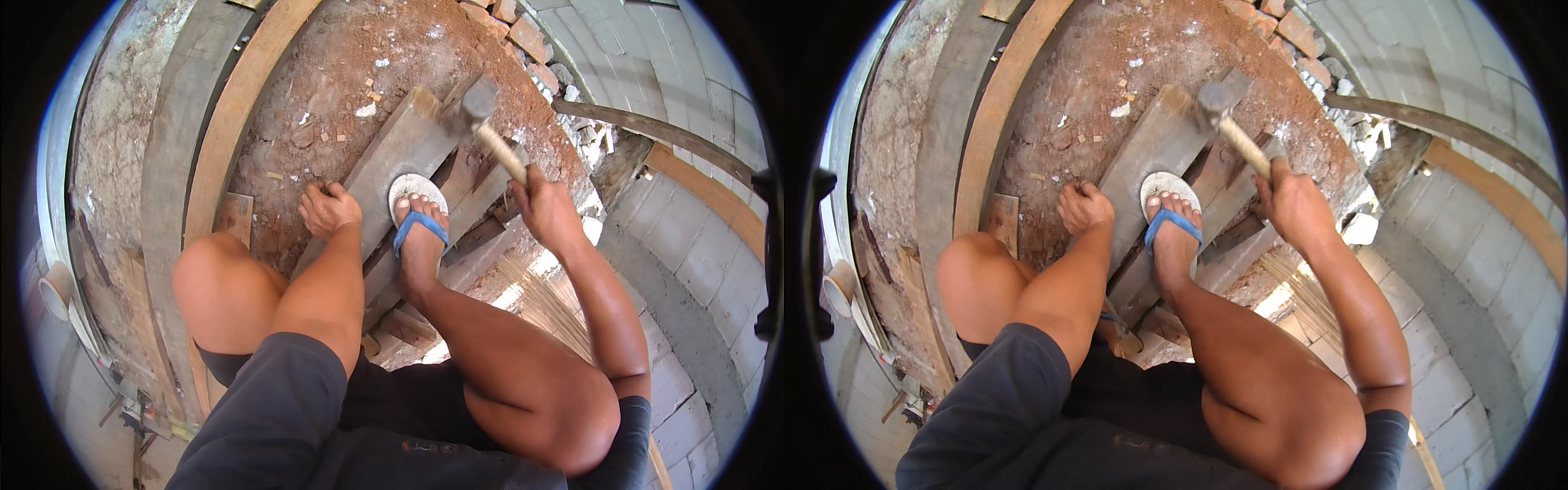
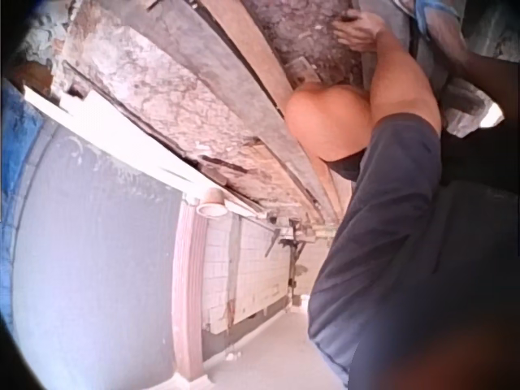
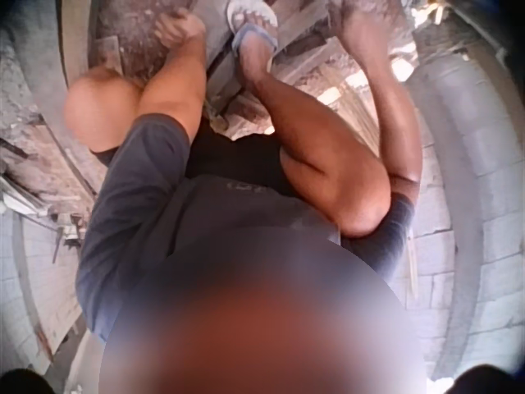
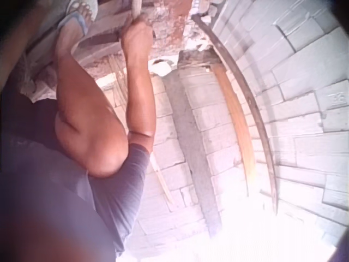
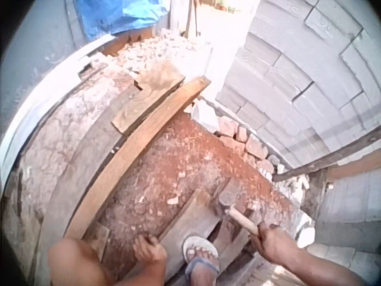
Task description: The person moves a plastic container and then uses a hammer to repeatedly strike and break wooden planks on the floor. The person repositions the planks and continues hammering until they are broken into smaller pieces.
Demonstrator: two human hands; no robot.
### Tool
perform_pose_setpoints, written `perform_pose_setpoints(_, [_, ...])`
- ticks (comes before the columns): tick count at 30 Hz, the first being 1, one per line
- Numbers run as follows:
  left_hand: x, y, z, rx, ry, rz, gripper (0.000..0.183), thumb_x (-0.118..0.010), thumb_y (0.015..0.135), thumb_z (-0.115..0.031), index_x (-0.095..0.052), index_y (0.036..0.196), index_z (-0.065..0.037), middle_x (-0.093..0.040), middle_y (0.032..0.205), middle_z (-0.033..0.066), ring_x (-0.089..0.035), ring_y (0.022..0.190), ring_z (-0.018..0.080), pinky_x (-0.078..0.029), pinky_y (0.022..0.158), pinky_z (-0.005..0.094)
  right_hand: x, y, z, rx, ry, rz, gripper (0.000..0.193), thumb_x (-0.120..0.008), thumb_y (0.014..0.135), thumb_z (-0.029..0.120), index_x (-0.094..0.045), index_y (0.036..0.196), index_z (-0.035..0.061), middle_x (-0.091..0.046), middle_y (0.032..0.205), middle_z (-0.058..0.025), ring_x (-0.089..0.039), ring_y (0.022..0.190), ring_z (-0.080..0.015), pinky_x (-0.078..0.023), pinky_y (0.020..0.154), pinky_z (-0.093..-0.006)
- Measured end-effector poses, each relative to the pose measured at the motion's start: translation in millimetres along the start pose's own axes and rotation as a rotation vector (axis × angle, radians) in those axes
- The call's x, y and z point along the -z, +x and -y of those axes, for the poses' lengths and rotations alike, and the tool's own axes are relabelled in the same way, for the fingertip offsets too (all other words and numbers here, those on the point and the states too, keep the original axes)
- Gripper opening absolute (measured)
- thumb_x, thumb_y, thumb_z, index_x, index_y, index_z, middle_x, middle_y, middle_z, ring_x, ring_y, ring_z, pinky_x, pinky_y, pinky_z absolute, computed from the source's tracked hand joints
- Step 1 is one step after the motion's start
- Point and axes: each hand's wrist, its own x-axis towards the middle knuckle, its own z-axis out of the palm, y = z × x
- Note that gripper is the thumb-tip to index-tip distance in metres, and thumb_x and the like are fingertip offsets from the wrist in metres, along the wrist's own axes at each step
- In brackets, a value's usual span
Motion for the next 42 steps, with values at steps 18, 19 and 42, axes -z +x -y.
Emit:
perform_pose_setpoints(18, [0.2, 2.7, 3.1, 0.001, -0.016, 0.003, 0.027, -0.055, 0.083, -0.030, -0.062, 0.100, -0.011, -0.060, 0.102, 0.0097, -0.054, 0.104, 0.0312, -0.044, 0.086, 0.0473, 18.0, -2.0, 18.6, 0.189, 0.156, -0.273, 0.032, -0.056, 0.095, 0.026, -0.056, 0.104, -0.0053, -0.063, 0.074, -0.0287, -0.063, 0.071, -0.0439, -0.049, 0.065, -0.0515])
perform_pose_setpoints(19, [0.0, 2.8, 3.2, 0.005, -0.038, -0.004, 0.026, -0.055, 0.083, -0.030, -0.062, 0.100, -0.011, -0.060, 0.103, 0.0097, -0.054, 0.104, 0.0311, -0.044, 0.086, 0.0475, 17.5, -4.0, 18.3, 0.242, 0.263, -0.420, 0.032, -0.056, 0.095, 0.025, -0.055, 0.103, -0.0060, -0.063, 0.075, -0.0310, -0.062, 0.075, -0.0485, -0.048, 0.067, -0.0538])
perform_pose_setpoints(42, [3.0, 0.6, 2.7, -0.006, -0.030, 0.025, 0.027, -0.055, 0.083, -0.030, -0.062, 0.100, -0.011, -0.060, 0.103, 0.0091, -0.054, 0.105, 0.0303, -0.045, 0.086, 0.0472, -5.2, -46.5, -11.1, 0.057, 0.100, -0.091, 0.027, -0.057, 0.094, 0.020, -0.051, 0.098, -0.0056, -0.060, 0.070, -0.0316, -0.061, 0.069, -0.0506, -0.047, 0.059, -0.0524])
